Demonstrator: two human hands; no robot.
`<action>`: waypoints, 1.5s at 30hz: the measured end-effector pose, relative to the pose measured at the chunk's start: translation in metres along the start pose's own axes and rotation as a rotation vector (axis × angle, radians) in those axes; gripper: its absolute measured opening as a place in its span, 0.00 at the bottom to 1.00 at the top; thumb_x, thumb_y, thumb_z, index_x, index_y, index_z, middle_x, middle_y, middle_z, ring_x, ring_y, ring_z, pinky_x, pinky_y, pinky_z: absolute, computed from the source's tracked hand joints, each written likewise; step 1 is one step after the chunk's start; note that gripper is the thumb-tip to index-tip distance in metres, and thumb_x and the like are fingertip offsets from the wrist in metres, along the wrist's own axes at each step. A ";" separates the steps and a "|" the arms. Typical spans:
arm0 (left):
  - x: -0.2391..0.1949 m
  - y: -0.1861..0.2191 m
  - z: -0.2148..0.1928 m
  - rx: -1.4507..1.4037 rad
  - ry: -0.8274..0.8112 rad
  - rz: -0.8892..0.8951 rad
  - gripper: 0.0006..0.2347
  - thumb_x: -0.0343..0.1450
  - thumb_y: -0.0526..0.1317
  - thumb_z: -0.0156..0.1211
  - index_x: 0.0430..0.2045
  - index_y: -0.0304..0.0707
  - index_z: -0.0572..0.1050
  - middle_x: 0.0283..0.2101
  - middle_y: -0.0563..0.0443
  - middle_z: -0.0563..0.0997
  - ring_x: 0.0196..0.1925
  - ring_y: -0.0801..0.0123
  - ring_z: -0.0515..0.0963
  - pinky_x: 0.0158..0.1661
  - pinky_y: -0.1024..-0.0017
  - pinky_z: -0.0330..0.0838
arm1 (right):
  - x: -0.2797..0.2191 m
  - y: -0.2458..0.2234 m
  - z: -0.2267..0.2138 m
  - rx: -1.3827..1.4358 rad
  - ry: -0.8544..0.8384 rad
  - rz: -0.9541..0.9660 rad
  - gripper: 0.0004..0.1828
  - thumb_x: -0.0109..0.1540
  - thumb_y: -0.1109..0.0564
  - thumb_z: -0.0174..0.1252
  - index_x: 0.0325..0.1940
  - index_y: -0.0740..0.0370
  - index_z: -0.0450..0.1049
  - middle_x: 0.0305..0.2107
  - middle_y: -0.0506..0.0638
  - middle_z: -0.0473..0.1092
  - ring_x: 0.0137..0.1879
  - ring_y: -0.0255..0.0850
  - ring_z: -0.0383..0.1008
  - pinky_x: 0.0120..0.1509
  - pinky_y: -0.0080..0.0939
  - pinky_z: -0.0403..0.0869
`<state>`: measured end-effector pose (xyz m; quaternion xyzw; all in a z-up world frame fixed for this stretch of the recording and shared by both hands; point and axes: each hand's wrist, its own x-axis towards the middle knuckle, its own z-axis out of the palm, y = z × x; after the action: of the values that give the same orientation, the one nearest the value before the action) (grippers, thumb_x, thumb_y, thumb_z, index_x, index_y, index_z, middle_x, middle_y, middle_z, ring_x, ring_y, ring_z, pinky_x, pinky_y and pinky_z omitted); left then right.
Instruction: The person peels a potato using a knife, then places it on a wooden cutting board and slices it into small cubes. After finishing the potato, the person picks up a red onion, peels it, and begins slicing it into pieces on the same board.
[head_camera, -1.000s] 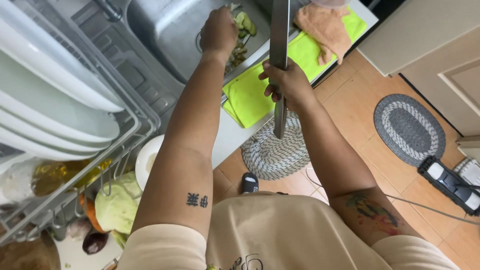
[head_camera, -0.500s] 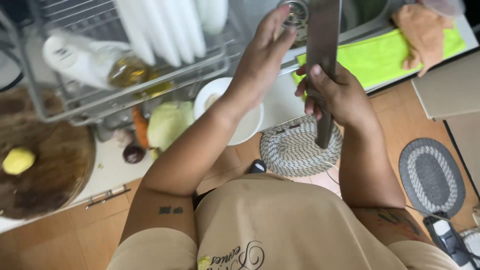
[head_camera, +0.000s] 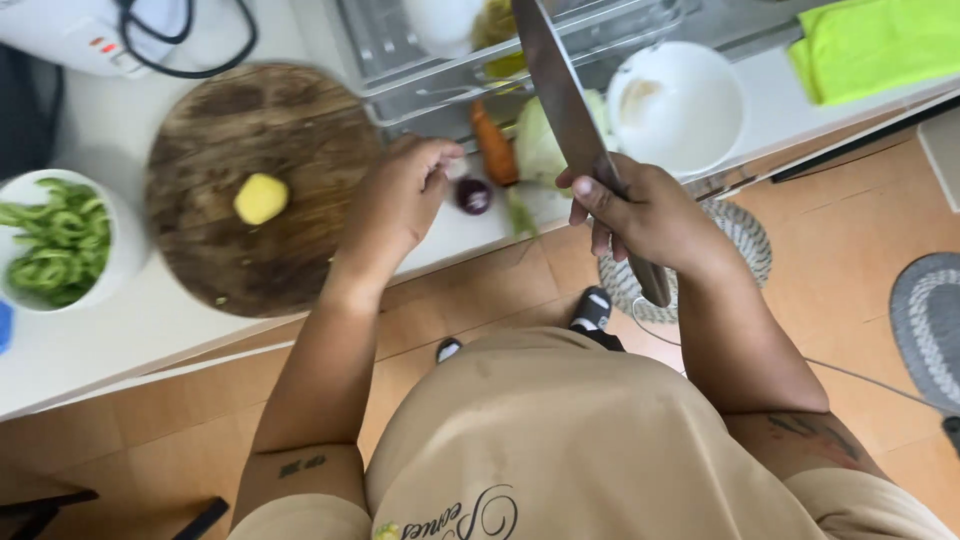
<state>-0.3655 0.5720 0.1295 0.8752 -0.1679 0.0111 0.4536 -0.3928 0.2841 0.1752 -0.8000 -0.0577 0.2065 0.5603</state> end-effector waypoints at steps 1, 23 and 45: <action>-0.007 -0.015 -0.007 0.001 -0.005 0.005 0.10 0.75 0.31 0.59 0.49 0.36 0.78 0.47 0.45 0.82 0.46 0.64 0.84 0.48 0.67 0.78 | 0.003 -0.003 0.018 0.003 0.007 -0.001 0.22 0.70 0.44 0.49 0.56 0.64 0.73 0.31 0.48 0.74 0.25 0.32 0.72 0.25 0.32 0.70; -0.020 -0.056 0.008 0.446 0.091 0.051 0.23 0.72 0.27 0.55 0.62 0.47 0.73 0.65 0.42 0.72 0.62 0.46 0.72 0.61 0.46 0.63 | 0.001 0.019 0.067 -0.102 0.064 0.123 0.21 0.69 0.44 0.52 0.54 0.64 0.74 0.30 0.47 0.74 0.24 0.31 0.72 0.23 0.32 0.68; -0.087 -0.132 -0.108 0.420 0.167 -0.094 0.20 0.73 0.40 0.66 0.61 0.49 0.72 0.54 0.46 0.76 0.56 0.49 0.70 0.60 0.49 0.61 | 0.094 -0.035 0.216 0.056 -0.083 0.062 0.15 0.64 0.57 0.58 0.51 0.65 0.64 0.32 0.50 0.71 0.28 0.34 0.77 0.21 0.35 0.73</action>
<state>-0.3929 0.7529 0.0733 0.9533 -0.0827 0.0971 0.2737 -0.3876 0.5157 0.1206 -0.7763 -0.0502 0.2582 0.5728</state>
